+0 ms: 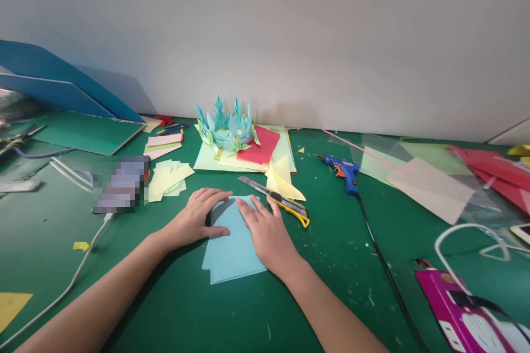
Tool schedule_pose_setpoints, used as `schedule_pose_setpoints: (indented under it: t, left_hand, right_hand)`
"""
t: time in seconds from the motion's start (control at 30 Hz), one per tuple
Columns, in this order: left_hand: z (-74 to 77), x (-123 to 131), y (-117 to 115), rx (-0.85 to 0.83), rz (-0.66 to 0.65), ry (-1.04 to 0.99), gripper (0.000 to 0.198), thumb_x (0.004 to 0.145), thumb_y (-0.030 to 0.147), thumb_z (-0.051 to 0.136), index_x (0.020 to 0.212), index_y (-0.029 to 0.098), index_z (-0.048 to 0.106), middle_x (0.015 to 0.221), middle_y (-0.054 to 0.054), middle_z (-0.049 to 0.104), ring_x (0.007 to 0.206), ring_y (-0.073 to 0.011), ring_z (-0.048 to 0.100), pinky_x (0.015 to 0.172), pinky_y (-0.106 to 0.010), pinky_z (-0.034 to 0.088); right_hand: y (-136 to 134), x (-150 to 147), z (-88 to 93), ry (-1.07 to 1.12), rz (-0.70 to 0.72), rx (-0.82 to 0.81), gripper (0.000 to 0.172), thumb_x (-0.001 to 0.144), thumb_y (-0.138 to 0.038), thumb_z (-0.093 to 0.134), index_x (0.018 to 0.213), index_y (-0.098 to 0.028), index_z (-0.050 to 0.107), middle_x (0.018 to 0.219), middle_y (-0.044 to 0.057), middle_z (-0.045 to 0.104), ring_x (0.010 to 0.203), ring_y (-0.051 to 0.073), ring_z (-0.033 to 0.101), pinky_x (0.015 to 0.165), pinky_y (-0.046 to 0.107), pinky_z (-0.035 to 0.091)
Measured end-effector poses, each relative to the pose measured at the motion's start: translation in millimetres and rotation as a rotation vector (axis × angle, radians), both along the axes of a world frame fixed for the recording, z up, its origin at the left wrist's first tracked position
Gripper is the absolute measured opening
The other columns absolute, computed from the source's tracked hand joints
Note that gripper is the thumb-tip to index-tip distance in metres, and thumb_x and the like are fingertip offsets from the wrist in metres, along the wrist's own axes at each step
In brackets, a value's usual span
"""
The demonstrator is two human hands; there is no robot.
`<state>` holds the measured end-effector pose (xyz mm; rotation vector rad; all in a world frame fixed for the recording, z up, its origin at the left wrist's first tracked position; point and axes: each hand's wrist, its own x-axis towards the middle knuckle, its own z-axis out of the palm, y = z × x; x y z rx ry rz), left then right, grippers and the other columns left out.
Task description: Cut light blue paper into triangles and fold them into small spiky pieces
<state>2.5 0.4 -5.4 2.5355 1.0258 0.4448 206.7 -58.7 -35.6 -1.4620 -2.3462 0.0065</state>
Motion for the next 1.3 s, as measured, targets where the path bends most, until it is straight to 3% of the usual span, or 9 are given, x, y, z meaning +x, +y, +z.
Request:
schedule_pose_setpoints:
  t: [0.33, 0.4, 0.5, 0.63, 0.7, 0.83, 0.93, 1.1, 1.3]
  left_hand:
    - [0.1, 1, 0, 0.002, 0.01, -0.026, 0.064, 0.07, 0.043, 0.071, 0.126, 0.021, 0.049, 0.124, -0.013, 0.056, 0.115, -0.0306, 0.048, 0.1, -0.05, 0.032]
    - [-0.8, 1, 1, 0.01, 0.007, -0.08, 0.055, 0.071, 0.039, 0.071, 0.12, 0.021, 0.054, 0.118, -0.012, 0.06, 0.111, -0.0295, 0.051, 0.098, -0.049, 0.034]
    - [-2.0, 2, 2, -0.036, 0.05, -0.206, 0.027, 0.077, 0.029, 0.066, 0.103, 0.022, 0.063, 0.1, -0.007, 0.067, 0.098, -0.0242, 0.058, 0.091, -0.043, 0.042]
    - [-2.2, 4, 1, -0.241, 0.211, -0.422, 0.021, 0.076, 0.027, 0.065, 0.096, 0.021, 0.065, 0.088, -0.003, 0.069, 0.081, -0.0177, 0.063, 0.074, -0.031, 0.05]
    - [-1.6, 5, 0, -0.312, 0.264, -0.474, 0.024, 0.072, 0.03, 0.068, 0.094, 0.021, 0.066, 0.079, -0.002, 0.068, 0.072, -0.0159, 0.062, 0.067, -0.027, 0.049]
    - [-0.1, 7, 0, -0.317, 0.313, -0.486, 0.021, 0.067, 0.033, 0.072, 0.084, 0.021, 0.069, 0.077, -0.001, 0.07, 0.067, -0.0147, 0.06, 0.063, -0.026, 0.048]
    - [0.7, 7, 1, -0.297, 0.336, -0.454, 0.019, 0.068, 0.035, 0.071, 0.081, 0.021, 0.07, 0.078, -0.002, 0.071, 0.063, -0.0144, 0.058, 0.06, -0.027, 0.048]
    - [1.0, 8, 3, -0.162, 0.299, -0.517, 0.025, 0.067, 0.033, 0.073, 0.088, 0.02, 0.068, 0.096, -0.006, 0.069, 0.08, -0.0182, 0.061, 0.068, -0.03, 0.051]
    - [0.7, 15, -2, -0.381, 0.39, -0.657, 0.032, 0.068, 0.029, 0.069, 0.097, 0.018, 0.063, 0.075, -0.001, 0.063, 0.068, -0.014, 0.061, 0.065, -0.029, 0.053]
  right_hand:
    - [1, 2, -3.2, 0.064, 0.071, 0.019, 0.055, 0.088, -0.002, 0.027, 0.14, -0.015, 0.036, 0.127, 0.013, 0.06, 0.125, 0.025, 0.048, 0.105, 0.054, 0.031]
    - [0, 3, -3.3, 0.105, 0.095, 0.009, 0.057, 0.085, 0.0, 0.027, 0.139, -0.014, 0.04, 0.126, 0.012, 0.06, 0.127, 0.027, 0.046, 0.104, 0.055, 0.032]
    - [1, 5, -0.8, 0.249, 0.1, -0.027, 0.052, 0.088, -0.005, 0.03, 0.136, -0.019, 0.044, 0.123, 0.01, 0.062, 0.123, 0.027, 0.049, 0.1, 0.052, 0.039]
    - [3, 7, 5.3, 0.572, -0.038, -0.082, 0.045, 0.089, -0.024, 0.047, 0.133, -0.023, 0.046, 0.123, 0.011, 0.061, 0.104, 0.025, 0.061, 0.087, 0.041, 0.051]
    - [5, 7, 7.9, 0.751, -0.137, -0.123, 0.046, 0.083, -0.03, 0.055, 0.128, -0.019, 0.05, 0.112, 0.012, 0.065, 0.086, 0.022, 0.064, 0.075, 0.037, 0.055]
    - [6, 7, 12.1, 0.99, -0.3, -0.239, 0.023, 0.074, -0.037, 0.063, 0.084, -0.017, 0.064, 0.07, 0.004, 0.065, 0.059, 0.016, 0.058, 0.059, 0.03, 0.052]
    - [5, 8, 15.3, 0.998, -0.334, -0.276, 0.022, 0.072, -0.038, 0.064, 0.065, -0.018, 0.059, 0.059, 0.001, 0.061, 0.053, 0.014, 0.055, 0.055, 0.028, 0.048]
    - [6, 10, 18.3, 1.023, -0.36, -0.197, 0.024, 0.073, -0.04, 0.061, 0.065, -0.018, 0.058, 0.06, 0.001, 0.061, 0.051, 0.015, 0.054, 0.052, 0.027, 0.046]
    - [5, 10, 20.3, 1.102, -0.419, -0.126, 0.022, 0.071, -0.04, 0.064, 0.07, -0.018, 0.06, 0.062, 0.001, 0.064, 0.055, 0.015, 0.056, 0.053, 0.027, 0.047]
